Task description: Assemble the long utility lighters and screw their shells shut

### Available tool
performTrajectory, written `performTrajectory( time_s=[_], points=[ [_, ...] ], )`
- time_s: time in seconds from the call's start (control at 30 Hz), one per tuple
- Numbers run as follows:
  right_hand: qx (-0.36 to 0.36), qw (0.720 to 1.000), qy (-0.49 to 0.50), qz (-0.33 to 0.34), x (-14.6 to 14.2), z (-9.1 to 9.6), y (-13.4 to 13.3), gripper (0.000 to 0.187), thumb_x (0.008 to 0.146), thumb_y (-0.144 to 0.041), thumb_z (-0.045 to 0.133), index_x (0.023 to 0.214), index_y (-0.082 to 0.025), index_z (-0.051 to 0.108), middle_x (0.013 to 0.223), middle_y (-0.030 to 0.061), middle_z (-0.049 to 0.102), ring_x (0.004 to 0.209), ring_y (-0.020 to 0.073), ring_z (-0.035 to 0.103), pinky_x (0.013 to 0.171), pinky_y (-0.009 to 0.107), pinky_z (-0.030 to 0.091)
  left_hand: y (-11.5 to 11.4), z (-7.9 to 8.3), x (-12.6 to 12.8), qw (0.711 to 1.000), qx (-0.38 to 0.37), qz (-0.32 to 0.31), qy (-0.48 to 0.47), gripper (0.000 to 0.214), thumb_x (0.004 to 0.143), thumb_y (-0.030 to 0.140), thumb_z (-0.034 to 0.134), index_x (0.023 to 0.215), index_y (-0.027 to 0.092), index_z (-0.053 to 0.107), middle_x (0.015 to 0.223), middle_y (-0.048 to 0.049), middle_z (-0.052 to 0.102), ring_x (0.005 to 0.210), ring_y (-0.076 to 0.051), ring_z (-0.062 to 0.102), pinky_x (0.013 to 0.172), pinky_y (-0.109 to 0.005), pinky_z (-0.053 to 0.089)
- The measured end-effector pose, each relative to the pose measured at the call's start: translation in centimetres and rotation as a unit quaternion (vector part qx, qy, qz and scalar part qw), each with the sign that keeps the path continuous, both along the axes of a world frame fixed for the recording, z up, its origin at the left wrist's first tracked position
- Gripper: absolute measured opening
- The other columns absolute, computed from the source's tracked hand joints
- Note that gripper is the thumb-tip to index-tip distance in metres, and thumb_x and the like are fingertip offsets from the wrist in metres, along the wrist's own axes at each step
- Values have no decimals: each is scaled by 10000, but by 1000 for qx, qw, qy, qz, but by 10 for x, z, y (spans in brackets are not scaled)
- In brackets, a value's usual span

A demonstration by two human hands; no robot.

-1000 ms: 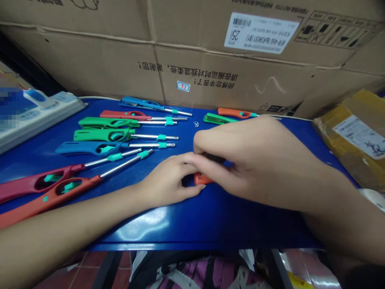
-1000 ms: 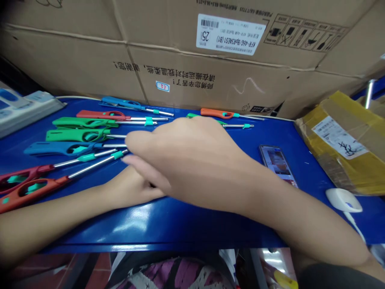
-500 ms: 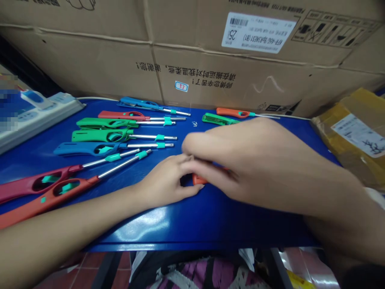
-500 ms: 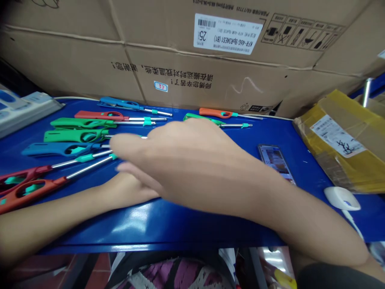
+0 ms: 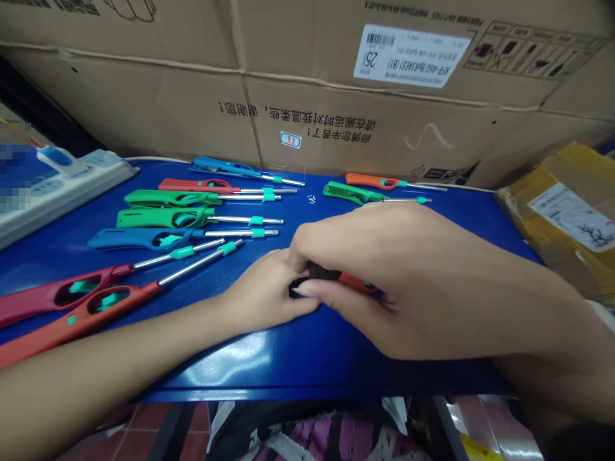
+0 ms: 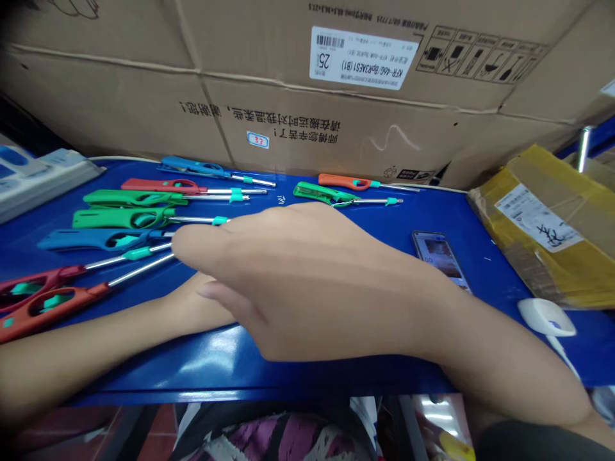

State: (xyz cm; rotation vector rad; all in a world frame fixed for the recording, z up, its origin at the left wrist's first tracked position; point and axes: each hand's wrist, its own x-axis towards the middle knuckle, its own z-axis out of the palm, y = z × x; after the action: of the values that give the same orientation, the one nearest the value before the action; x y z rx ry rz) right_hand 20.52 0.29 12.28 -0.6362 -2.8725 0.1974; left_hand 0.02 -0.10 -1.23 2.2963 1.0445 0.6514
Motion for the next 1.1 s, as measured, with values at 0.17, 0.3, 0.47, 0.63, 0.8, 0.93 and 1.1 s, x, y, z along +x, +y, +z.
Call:
performTrajectory(
  time_s=[0.17,0.3,0.47,0.63,0.8,0.93,1.1],
  points=[
    [122,986,0,-113,-13,-9,5,329,1114,-444,452,967,-226,650,616,-28,480,541,162,424,527,315,172,-4,3,1,1000,9,8,-13,234,900,295,672,1107,208,740,1095,-76,752,1019,-282,721,916,-416,595],
    [71,993,6,-98,-9,-6,3,274,1085,-300,386,1070,-183,633,748,1,611,567,148,474,541,309,234,-4,2,1,1000,13,0,-20,220,930,300,647,1107,223,751,1158,-77,736,1084,-288,711,947,-427,591],
    [58,994,4,-90,-6,-7,8,257,1075,-385,471,982,-214,639,713,-23,587,571,144,469,559,301,245,-3,2,0,1000,16,-5,-22,220,908,290,660,1082,192,750,1082,-85,745,1042,-295,723,915,-429,599],
    [75,992,52,-92,-12,-15,14,426,1097,-497,408,834,-224,603,637,-30,502,562,134,447,566,305,206,-2,1,0,1000,19,-5,-20,177,913,269,669,1065,212,741,1115,-67,733,1053,-271,714,931,-403,600],
    [-13,998,53,-25,-1,-7,11,271,1034,-252,348,974,-201,607,805,5,633,630,144,518,589,304,292,2,-4,-2,999,25,-19,-12,243,920,310,718,1146,228,752,1165,-70,721,1087,-274,702,938,-409,593],
    [58,996,30,-53,8,-4,19,250,1059,-323,420,966,-226,631,691,-27,558,553,134,455,557,307,239,1,-7,-4,999,35,-17,-4,269,942,349,708,1173,223,764,1124,-79,717,1048,-270,706,929,-413,589],
    [136,987,44,-78,3,-12,29,477,1091,-523,463,734,-224,568,533,-43,365,479,127,355,551,337,160,-1,-5,-5,999,44,-10,8,288,940,360,723,1170,197,779,1069,-87,713,996,-272,702,910,-416,587]
  ],
)
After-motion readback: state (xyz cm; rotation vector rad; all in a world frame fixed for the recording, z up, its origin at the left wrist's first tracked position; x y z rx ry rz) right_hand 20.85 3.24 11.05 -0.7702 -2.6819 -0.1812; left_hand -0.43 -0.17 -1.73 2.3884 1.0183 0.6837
